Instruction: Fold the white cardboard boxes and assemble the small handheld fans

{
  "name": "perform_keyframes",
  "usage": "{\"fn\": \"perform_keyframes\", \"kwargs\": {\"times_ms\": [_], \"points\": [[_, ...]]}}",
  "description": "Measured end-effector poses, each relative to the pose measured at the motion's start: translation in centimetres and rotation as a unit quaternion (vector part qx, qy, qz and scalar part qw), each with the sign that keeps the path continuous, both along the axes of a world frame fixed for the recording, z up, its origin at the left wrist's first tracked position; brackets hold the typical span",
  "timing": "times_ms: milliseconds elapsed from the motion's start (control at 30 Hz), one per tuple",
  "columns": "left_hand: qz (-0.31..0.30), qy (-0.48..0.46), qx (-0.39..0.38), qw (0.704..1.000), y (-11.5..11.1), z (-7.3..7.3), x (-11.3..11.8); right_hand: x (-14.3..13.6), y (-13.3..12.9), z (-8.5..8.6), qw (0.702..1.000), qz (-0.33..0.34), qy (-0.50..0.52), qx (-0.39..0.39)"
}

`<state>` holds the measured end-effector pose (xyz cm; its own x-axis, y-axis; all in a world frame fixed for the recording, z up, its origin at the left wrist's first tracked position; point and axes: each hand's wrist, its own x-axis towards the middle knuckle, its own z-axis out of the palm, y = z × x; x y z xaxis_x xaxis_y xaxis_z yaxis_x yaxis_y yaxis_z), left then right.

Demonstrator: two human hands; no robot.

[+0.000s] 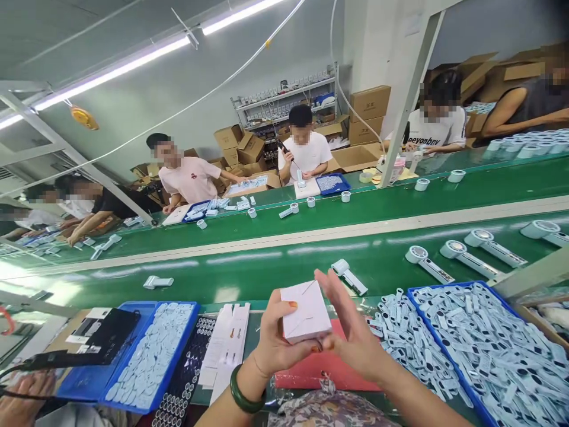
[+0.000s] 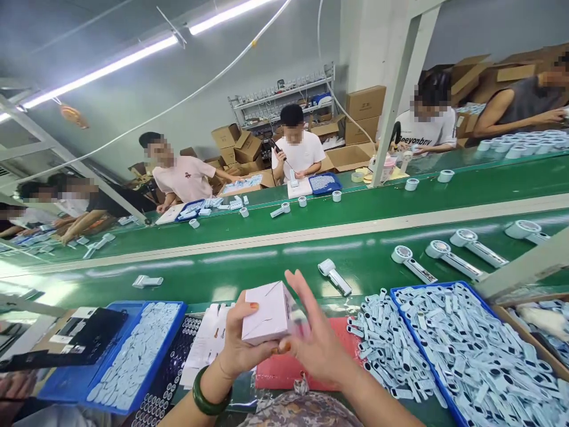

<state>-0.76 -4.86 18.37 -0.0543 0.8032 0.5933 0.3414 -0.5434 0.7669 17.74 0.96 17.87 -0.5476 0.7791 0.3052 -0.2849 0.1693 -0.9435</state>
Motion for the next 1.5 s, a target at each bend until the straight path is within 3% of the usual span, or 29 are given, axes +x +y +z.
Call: {"fn": "perform_keyframes", "kwargs": {"times_ms": [100, 233, 333, 400, 533, 700, 867, 1000, 1100, 1167, 1233, 1300, 1367, 1433, 1500], "points": [[-0.072, -0.165, -0.08, 0.98, 0.7, 1.5, 2.3, 1.3, 1.4, -0.6, 0.994, -0.009, -0.078, 0.073], [-0.079, -0.382, -0.228, 0.892, 1.7, 2.4, 4.8, 2.6, 2.7, -2.3, 0.98, -0.068, -0.125, 0.141], [-0.068, -0.438, -0.303, 0.844, 2.4, 2.8, 6.1, 3.6, 3.1, -3.0, 0.974, -0.067, -0.144, 0.16], [-0.067, -0.445, -0.328, 0.831, 2.8, 3.0, 6.6, 4.1, 3.3, -3.0, 0.972, -0.065, -0.156, 0.163], [-0.061, -0.433, -0.342, 0.832, 3.4, 2.6, 7.3, 5.0, 3.5, -2.9, 0.968, -0.068, -0.177, 0.162], [-0.061, -0.406, -0.345, 0.844, 3.7, 1.0, 7.7, 5.6, 3.4, -3.5, 0.964, -0.069, -0.2, 0.164], [-0.093, -0.452, -0.309, 0.832, 2.8, 0.3, 6.3, 5.4, 3.3, -4.2, 0.96, -0.062, -0.219, 0.162], [-0.1, -0.334, -0.293, 0.891, 1.5, -0.9, 3.5, 4.5, 3.6, -3.8, 0.947, -0.07, -0.255, 0.181], [-0.013, -0.246, -0.308, 0.919, 1.5, -3.3, 1.0, 3.1, 2.8, -4.0, 0.933, -0.092, -0.274, 0.216], [0.06, -0.318, -0.293, 0.9, 2.0, -5.3, -0.4, 1.9, 1.5, -5.3, 0.941, -0.125, -0.264, 0.171], [0.088, -0.446, -0.273, 0.848, 2.5, -7.2, -1.3, 0.2, 0.0, -7.5, 0.959, -0.141, -0.242, 0.04], [0.079, -0.544, -0.27, 0.791, 2.7, -8.7, -1.3, -1.7, -1.1, -10.0, 0.964, -0.12, -0.208, -0.115], [0.055, -0.595, -0.279, 0.752, 2.3, -9.7, -0.6, -3.5, -1.3, -11.9, 0.958, -0.095, -0.171, -0.207], [0.036, -0.615, -0.294, 0.73, 1.7, -10.5, 0.4, -5.3, -0.6, -12.8, 0.952, -0.105, -0.129, -0.258], [0.033, -0.597, -0.338, 0.727, 0.8, -11.4, 0.5, -6.8, 1.1, -12.9, 0.941, -0.137, -0.089, -0.296]]}}
